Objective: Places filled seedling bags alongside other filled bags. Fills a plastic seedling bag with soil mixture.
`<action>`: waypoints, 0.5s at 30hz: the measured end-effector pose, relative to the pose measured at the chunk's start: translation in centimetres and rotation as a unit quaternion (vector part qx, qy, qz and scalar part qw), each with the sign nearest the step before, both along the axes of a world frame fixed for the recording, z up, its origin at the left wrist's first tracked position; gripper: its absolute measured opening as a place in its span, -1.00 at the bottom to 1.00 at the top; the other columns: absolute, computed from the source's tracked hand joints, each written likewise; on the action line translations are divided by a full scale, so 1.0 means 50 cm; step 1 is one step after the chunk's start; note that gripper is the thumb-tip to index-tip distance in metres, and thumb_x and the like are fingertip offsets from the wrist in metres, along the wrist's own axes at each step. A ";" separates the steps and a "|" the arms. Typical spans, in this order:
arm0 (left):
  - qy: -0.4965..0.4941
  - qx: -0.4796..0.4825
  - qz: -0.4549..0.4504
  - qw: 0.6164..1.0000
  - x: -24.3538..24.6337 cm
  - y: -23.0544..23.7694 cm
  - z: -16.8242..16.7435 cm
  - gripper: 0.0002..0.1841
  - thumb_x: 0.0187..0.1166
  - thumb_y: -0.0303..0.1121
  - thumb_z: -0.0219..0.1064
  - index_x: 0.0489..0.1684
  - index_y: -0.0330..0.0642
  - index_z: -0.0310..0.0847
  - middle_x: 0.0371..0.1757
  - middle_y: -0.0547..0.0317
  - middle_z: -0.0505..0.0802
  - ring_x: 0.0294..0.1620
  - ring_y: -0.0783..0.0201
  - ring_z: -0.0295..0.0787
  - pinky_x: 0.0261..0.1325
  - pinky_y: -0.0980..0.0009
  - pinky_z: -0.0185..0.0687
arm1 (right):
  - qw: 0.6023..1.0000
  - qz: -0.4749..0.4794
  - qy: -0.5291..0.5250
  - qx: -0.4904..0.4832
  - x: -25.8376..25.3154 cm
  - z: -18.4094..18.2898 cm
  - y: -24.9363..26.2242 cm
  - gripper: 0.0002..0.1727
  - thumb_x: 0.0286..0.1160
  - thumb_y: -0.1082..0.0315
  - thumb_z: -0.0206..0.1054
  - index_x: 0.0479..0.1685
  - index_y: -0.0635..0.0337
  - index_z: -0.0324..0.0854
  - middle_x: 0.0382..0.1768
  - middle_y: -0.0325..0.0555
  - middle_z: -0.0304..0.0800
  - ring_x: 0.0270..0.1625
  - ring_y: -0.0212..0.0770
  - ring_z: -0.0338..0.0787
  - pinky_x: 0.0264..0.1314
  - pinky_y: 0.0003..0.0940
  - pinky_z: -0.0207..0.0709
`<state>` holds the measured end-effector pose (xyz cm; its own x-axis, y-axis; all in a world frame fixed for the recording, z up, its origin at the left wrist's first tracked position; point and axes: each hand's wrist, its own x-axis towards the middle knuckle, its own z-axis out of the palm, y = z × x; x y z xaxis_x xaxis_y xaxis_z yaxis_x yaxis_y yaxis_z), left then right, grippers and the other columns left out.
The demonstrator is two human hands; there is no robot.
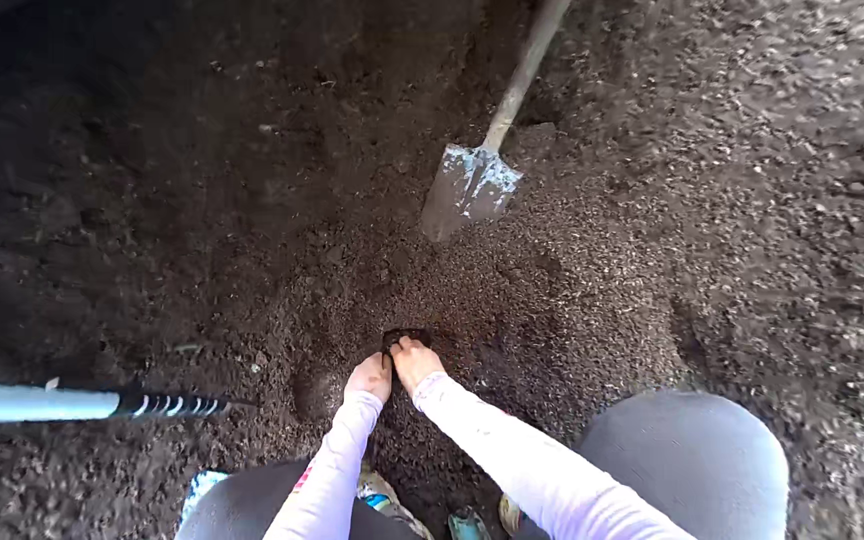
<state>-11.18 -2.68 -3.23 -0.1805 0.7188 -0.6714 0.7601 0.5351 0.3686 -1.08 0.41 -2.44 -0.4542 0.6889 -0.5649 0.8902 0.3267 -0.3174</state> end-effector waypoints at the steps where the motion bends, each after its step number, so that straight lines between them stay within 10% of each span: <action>1: 0.009 0.008 -0.009 1.000 -0.004 0.003 -0.001 -0.46 0.94 -0.12 -0.20 0.47 -0.29 0.58 0.47 -0.30 0.71 0.57 -0.22 0.59 0.59 -0.26 0.38 | 1.000 0.011 0.006 -0.021 0.005 0.008 0.014 -0.55 0.74 0.57 -0.02 0.55 0.34 0.48 0.64 0.28 0.41 0.64 0.27 0.50 0.57 0.16 0.47; 5: 0.060 0.080 0.029 0.995 -0.017 0.020 0.021 -0.48 0.80 0.02 0.14 0.39 -0.28 0.57 0.24 -0.28 0.82 0.34 -0.23 0.76 0.37 -0.30 0.57 | 0.984 0.022 0.163 -0.075 0.108 0.040 0.143 -0.59 0.76 0.23 0.23 0.38 0.31 0.66 0.37 0.29 0.71 0.50 0.24 0.64 0.63 0.26 0.34; 8: 0.054 0.215 0.051 0.974 -0.018 0.033 0.013 -0.29 0.60 -0.03 0.43 0.59 -0.37 0.39 0.50 -0.41 0.61 0.57 -0.35 0.50 0.55 -0.29 0.39 | 0.973 -0.109 0.199 0.053 0.267 0.042 0.265 -0.62 0.76 0.22 0.22 0.35 0.23 0.69 0.26 0.27 0.79 0.37 0.27 0.75 0.49 0.32 0.48; 15: 0.013 0.230 -0.210 0.950 0.019 0.104 -0.049 -0.65 0.68 -0.20 0.23 0.32 0.10 0.81 0.64 0.03 0.62 0.77 -0.25 0.28 0.73 -0.37 0.01 | 0.861 -0.430 0.095 0.254 0.647 -0.040 0.423 -0.36 0.60 0.17 0.38 0.69 0.05 0.44 0.79 0.20 0.22 0.81 0.49 0.06 0.50 0.70 0.13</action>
<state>-10.25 2.50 -5.70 0.1757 0.9473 -0.2678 0.8828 -0.0312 0.4688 31.28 21.56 -4.42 0.2952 0.9533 -0.0636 0.8203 -0.2871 -0.4947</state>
